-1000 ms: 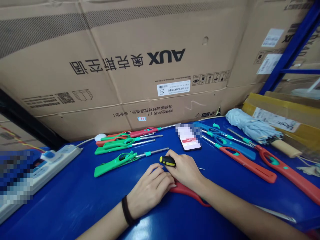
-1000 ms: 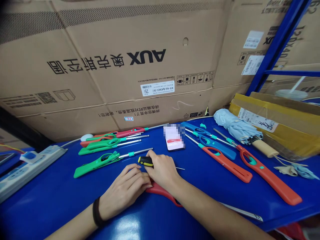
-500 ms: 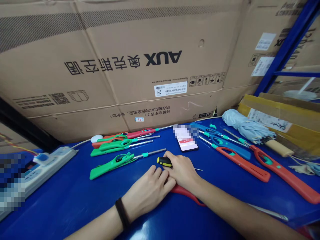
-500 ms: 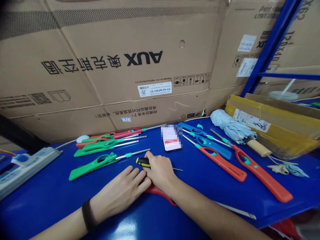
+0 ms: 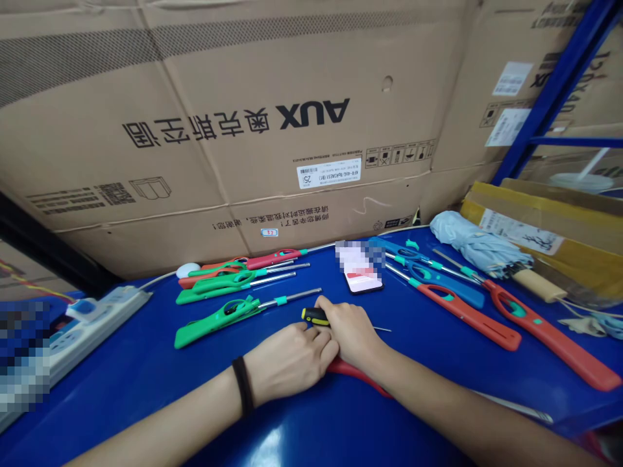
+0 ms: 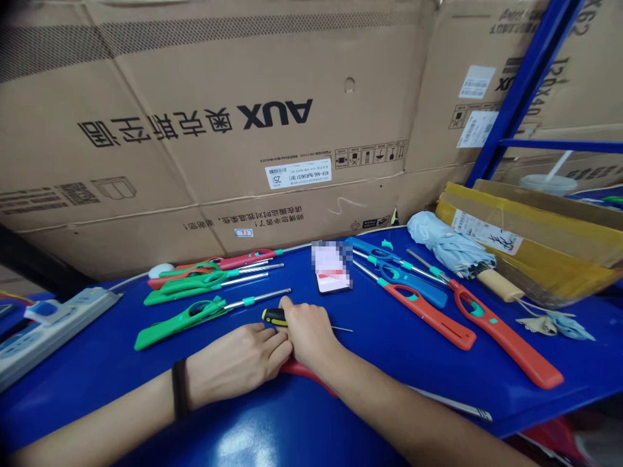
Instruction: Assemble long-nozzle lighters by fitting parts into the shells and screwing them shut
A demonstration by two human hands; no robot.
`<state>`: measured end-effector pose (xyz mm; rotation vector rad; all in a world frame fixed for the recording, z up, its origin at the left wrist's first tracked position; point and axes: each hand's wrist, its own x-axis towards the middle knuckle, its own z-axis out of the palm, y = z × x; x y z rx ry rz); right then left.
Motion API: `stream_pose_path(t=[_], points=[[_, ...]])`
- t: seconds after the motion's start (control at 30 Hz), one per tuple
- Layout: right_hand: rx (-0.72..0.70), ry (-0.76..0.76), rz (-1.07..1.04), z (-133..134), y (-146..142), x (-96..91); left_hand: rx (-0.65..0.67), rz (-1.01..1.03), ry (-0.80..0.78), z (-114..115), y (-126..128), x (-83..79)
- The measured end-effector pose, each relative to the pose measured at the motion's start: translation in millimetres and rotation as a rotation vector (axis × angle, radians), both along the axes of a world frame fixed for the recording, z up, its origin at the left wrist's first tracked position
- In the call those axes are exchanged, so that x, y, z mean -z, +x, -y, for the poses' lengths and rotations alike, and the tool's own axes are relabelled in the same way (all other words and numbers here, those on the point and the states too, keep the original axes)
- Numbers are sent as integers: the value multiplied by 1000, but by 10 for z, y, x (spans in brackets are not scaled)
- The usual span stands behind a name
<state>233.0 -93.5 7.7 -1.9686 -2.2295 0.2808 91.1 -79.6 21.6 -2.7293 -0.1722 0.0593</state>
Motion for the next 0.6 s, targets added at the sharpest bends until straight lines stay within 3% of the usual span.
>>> stream_pose_path(t=[0.37, 0.6], points=[[-30, 8, 38, 12, -94, 50, -245, -89, -211, 199, 10, -52], [-50, 31, 46, 5, -88, 81, -235, -87, -206, 219, 38, -48]])
